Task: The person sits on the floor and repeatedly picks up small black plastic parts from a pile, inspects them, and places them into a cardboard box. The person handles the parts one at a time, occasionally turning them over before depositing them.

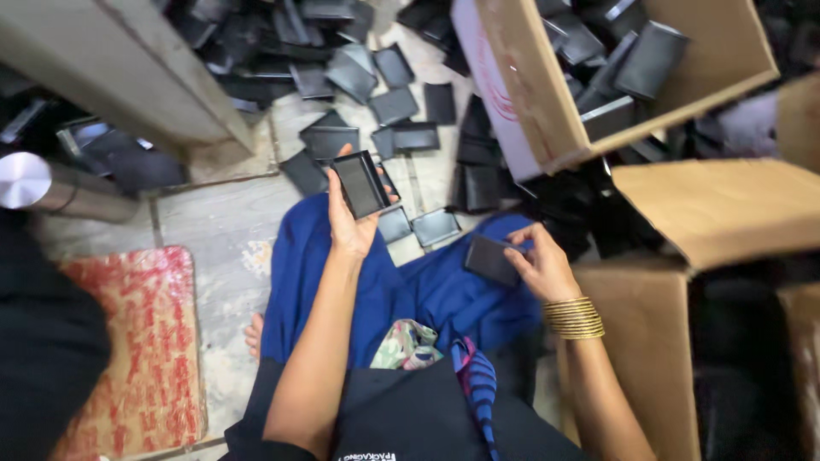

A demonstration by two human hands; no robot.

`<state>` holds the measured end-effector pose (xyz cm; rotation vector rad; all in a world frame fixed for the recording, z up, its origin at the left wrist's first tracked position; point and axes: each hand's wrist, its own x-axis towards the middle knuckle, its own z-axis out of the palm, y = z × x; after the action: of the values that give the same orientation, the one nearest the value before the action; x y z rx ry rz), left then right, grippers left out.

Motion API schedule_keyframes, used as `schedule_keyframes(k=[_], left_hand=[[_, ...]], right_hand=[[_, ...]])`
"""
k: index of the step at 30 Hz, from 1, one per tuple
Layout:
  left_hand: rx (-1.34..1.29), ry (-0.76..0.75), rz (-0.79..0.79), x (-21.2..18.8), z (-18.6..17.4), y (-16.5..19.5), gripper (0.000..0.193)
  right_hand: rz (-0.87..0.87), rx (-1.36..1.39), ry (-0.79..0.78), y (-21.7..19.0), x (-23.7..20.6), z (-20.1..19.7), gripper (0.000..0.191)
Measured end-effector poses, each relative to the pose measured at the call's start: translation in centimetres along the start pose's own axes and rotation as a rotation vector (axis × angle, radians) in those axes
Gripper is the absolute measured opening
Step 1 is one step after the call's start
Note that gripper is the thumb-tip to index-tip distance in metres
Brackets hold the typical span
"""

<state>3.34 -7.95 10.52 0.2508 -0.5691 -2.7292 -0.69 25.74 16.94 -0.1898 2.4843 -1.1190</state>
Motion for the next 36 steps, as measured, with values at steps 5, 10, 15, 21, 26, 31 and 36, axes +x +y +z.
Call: schedule_keyframes(k=[5,10,15,21,26,31,36], left_hand=[[0.140,-0.021,-0.096,-1.8,1.2,-2.3,0.057],[0.245,-0.080,-0.072,-3.6,2.2,-4.6,0.052],[0.370,-0.143,-0.047,-5.1,3.6,-6.5,0.053],[0.400,-0.195,-0.111,-6.3,4.8,-7.2,0.054],[0.433,-0.200,-0.074,-6.6,4.9,-7.0,0.052],[0.508,-0.240,-0.018,-6.8,5.1,-7.0,0.052],[0.298,-0.246,-0.042,-6.7,5.1,-6.2,0.052]], right_hand=[[-0.482,-0.480,0.150,-0.1,-5.4,-0.1,0.056],[-0.272,-0.359,0.179,-2.6,-5.7,0.4,0.052],[-0.332,0.475,0.128,-6.2,-3.9,3.8,0.069],[-0.288,0.257,0.100,-8.2,-2.7,7.4,0.077],[-0.286,0.212,0.101,-7.8,-3.0,8.0,0.077],[-0.383,0.176,0.124,-6.7,-2.5,9.0,0.079],[-0.297,0.771,-0.111,-5.9,-1.2,9.1,0.073]])
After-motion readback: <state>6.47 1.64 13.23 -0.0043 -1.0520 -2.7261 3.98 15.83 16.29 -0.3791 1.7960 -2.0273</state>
